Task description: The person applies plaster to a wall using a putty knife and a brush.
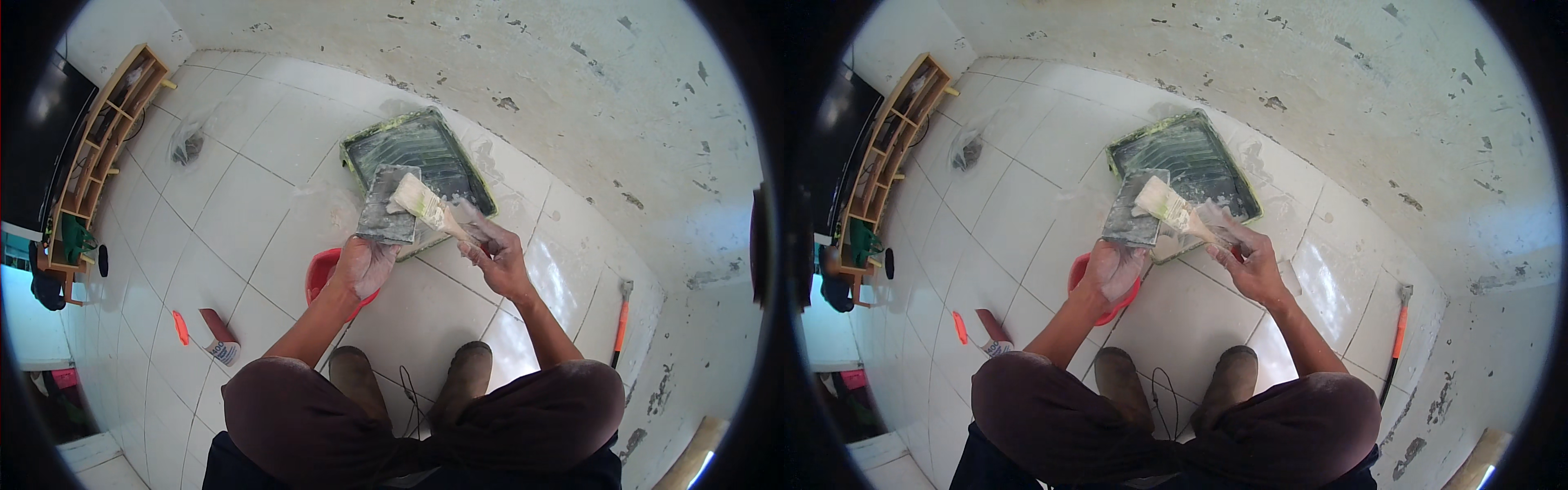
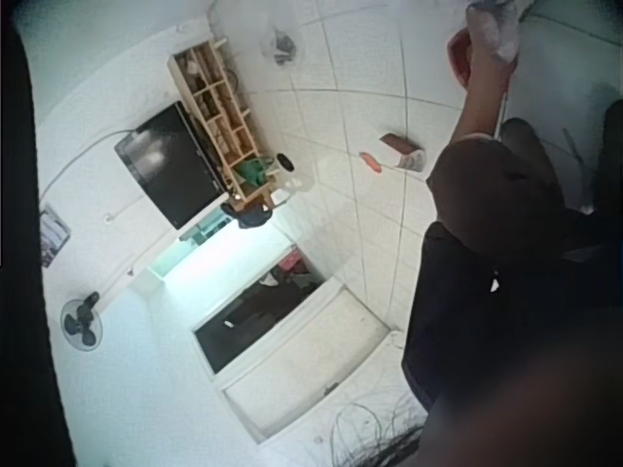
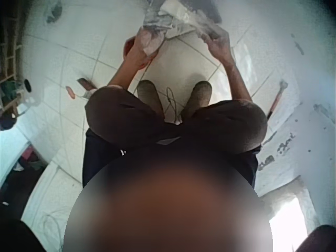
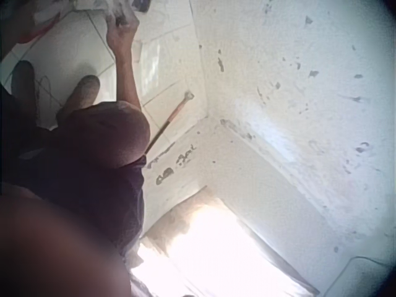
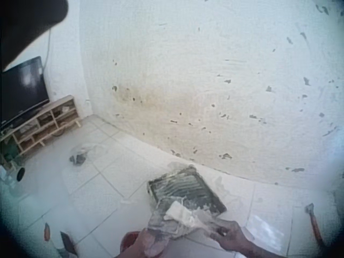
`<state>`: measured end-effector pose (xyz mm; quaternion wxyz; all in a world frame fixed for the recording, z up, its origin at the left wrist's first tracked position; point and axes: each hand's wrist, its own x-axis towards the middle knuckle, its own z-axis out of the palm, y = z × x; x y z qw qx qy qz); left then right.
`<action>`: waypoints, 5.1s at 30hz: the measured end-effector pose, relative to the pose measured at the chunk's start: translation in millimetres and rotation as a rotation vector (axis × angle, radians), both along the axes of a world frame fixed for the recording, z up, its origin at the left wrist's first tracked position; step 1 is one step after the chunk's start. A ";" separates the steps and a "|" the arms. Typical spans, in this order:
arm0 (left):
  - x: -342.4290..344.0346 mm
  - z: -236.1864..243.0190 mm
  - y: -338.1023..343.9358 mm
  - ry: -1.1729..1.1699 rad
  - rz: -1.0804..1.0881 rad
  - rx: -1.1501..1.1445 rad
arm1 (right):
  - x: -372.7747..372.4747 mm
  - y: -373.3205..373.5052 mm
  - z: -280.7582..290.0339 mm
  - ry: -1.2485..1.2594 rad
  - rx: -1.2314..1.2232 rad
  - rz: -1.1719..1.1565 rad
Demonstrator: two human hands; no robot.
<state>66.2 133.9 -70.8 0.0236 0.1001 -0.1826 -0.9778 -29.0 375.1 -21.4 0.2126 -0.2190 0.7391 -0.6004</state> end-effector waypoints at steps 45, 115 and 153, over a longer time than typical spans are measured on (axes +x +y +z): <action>1.9 1.2 14.8 0.031 0.106 0.156 | -40.3 27.3 -7.9 -0.287 -0.341 0.111; -7.8 53.7 -4.0 0.357 -0.102 -0.042 | -51.7 12.9 -7.5 0.700 0.497 -0.016; -36.8 920.1 209.6 0.284 -0.380 -0.148 | 112.8 70.9 892.9 0.385 -0.356 -0.826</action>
